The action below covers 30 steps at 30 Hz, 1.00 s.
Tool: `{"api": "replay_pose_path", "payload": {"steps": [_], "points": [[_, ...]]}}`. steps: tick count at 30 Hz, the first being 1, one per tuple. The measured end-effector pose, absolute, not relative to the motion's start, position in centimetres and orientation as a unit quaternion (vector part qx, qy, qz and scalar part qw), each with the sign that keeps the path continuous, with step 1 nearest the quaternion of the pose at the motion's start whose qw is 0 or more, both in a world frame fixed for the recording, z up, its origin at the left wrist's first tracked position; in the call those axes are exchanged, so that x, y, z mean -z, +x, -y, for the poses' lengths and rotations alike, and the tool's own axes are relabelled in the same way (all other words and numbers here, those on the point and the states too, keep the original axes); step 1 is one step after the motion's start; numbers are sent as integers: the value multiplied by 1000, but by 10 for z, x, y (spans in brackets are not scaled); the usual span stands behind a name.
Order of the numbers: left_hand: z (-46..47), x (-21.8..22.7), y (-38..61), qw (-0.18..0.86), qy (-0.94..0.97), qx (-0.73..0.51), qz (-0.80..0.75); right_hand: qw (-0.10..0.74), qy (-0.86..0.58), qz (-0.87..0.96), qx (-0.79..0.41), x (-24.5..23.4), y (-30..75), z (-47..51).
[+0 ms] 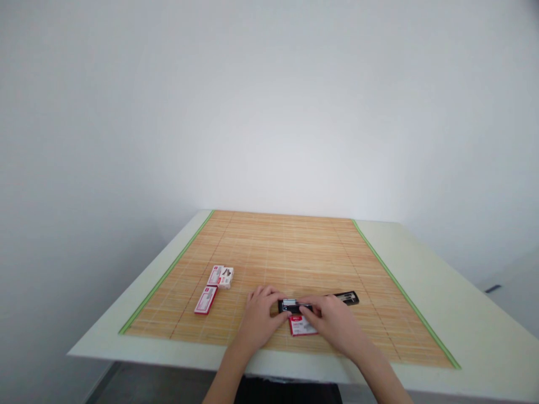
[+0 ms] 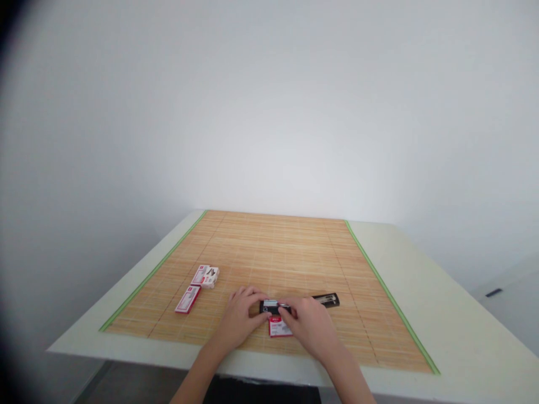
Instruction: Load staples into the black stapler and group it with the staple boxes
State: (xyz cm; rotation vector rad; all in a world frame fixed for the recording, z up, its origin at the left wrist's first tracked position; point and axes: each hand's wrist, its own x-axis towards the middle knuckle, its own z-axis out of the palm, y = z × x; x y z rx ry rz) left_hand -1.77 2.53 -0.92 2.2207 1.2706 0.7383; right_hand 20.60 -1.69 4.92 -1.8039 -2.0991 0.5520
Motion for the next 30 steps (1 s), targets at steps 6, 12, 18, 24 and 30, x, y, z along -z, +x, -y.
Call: {"api": "replay_pose_path", "payload": {"steps": [6,12,18,24,30], "points": [[-27,10,-18,234,810,-263,-468,309,-747,569,-149,-53,298,33],[-27,10,-19,241,807,-263,-470,435,-645,477,-408,-21,315,46],[-26,9,-19,242,806,-267,-469,425,-590,586,-358,-51,277,24],[-25,7,-18,244,806,-263,-471,247,-582,739,-232,-89,208,-3],[-24,5,-17,247,805,-268,-469,115,-583,793,-133,-63,164,-20]]}}
